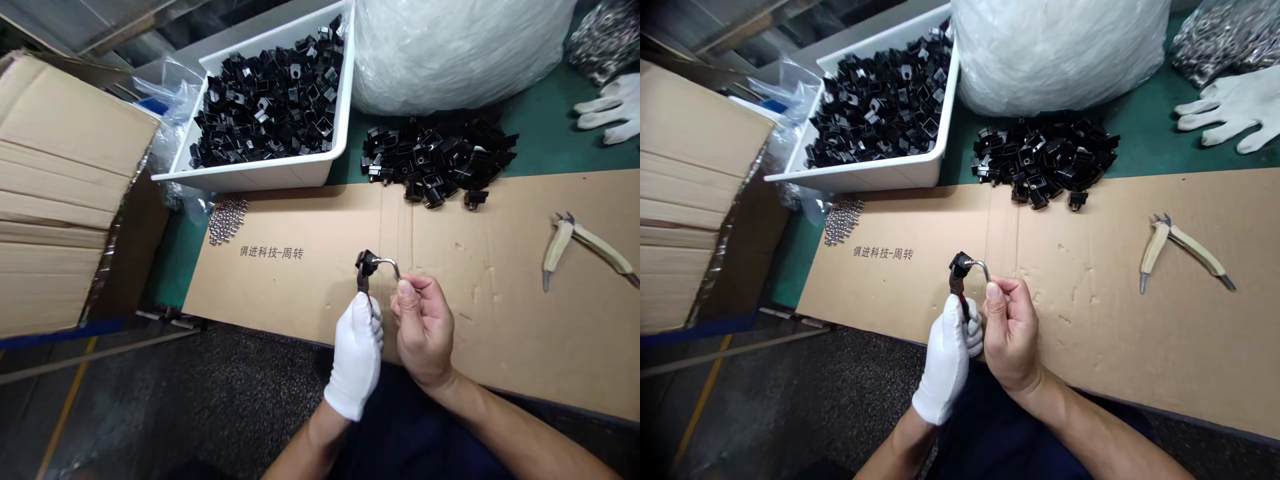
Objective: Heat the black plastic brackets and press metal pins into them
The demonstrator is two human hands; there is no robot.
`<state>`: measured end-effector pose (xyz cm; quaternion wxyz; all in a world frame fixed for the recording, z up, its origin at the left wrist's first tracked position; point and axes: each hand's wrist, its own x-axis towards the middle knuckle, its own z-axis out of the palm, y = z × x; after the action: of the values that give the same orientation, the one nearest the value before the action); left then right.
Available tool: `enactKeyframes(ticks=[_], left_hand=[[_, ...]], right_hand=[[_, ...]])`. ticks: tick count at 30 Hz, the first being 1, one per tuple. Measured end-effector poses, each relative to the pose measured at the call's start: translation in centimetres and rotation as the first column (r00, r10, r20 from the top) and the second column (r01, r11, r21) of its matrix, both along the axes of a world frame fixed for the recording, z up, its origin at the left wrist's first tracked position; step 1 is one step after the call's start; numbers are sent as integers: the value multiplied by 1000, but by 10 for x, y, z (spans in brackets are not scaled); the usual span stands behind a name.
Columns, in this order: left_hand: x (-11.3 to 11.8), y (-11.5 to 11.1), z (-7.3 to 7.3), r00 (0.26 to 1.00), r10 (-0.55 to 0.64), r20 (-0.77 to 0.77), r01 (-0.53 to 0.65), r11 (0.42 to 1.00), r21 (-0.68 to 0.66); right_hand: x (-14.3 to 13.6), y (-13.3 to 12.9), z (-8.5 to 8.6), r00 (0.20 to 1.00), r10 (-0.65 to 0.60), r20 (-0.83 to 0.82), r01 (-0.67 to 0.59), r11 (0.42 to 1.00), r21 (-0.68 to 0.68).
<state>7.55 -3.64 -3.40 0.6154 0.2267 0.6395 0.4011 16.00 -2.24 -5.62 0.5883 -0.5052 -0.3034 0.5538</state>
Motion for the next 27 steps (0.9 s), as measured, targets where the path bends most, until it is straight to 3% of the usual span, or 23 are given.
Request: enactKeyframes(ticks=[11, 21, 24, 27], left_hand=[[3, -1, 0, 997, 50, -63, -49, 999, 24], [2, -8, -5, 932, 61, -356, -18, 992, 125], [0, -11, -6, 945, 27, -326, 15, 992, 126], [-5, -13, -6, 979, -21, -202, 45, 993, 113]], right_hand=[[-16, -3, -11, 997, -51, -51, 52, 998, 23], [-28, -5, -13, 996, -56, -70, 59, 998, 33], [-25, -6, -13, 997, -42, -59, 44, 998, 42], [-14, -7, -13, 999, -12, -43, 15, 998, 62]])
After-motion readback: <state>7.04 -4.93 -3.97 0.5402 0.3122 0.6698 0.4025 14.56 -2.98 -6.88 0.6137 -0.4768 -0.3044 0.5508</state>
